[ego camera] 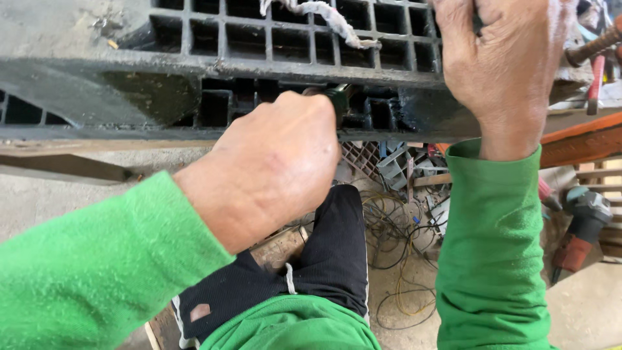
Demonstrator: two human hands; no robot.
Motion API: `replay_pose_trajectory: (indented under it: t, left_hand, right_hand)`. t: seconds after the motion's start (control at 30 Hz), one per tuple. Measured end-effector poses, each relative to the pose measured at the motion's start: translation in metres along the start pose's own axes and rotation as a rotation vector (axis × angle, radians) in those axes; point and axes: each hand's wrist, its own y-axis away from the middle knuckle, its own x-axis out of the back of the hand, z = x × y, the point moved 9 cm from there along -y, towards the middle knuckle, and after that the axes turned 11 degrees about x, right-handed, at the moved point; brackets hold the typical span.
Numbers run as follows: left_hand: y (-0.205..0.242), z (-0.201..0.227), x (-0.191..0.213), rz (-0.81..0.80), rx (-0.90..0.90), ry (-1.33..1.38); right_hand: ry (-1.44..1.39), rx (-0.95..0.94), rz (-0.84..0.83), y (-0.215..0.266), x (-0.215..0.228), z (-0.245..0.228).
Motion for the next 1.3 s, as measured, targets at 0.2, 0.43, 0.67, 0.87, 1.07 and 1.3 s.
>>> replay_pose_trajectory:
  t: [0.2,0.43,0.67,0.87,1.07,1.3]
  left_hand:
    - [-0.004,0.010,-0.002,-0.026,0.064,-0.048]
    - [-0.003,0.012,-0.004,0.007,0.006,-0.087]
    - [-0.007,0.007,-0.006,-0.017,0.046,-0.090]
    - [-0.007,0.005,-0.005,-0.025,0.054,-0.069]
    - [-0.008,0.004,-0.008,-0.068,0.108,-0.093]
    - [-0.008,0.008,-0.003,0.006,0.042,-0.070]
  right_hand:
    - [-0.003,-0.174,-0.061,0.012,-0.008,0.020]
    - [0.050,0.003,0.033,0.019,-0.003,0.010]
    - [-0.005,-0.098,-0.026,0.022,-0.011,0.022]
    - [-0.002,-0.124,-0.038,0.020,-0.012,0.023]
    - [0.010,-0.170,-0.056,0.023,-0.015,0.029]
    - [0.068,-0.012,0.003,0.025,-0.010,0.018]
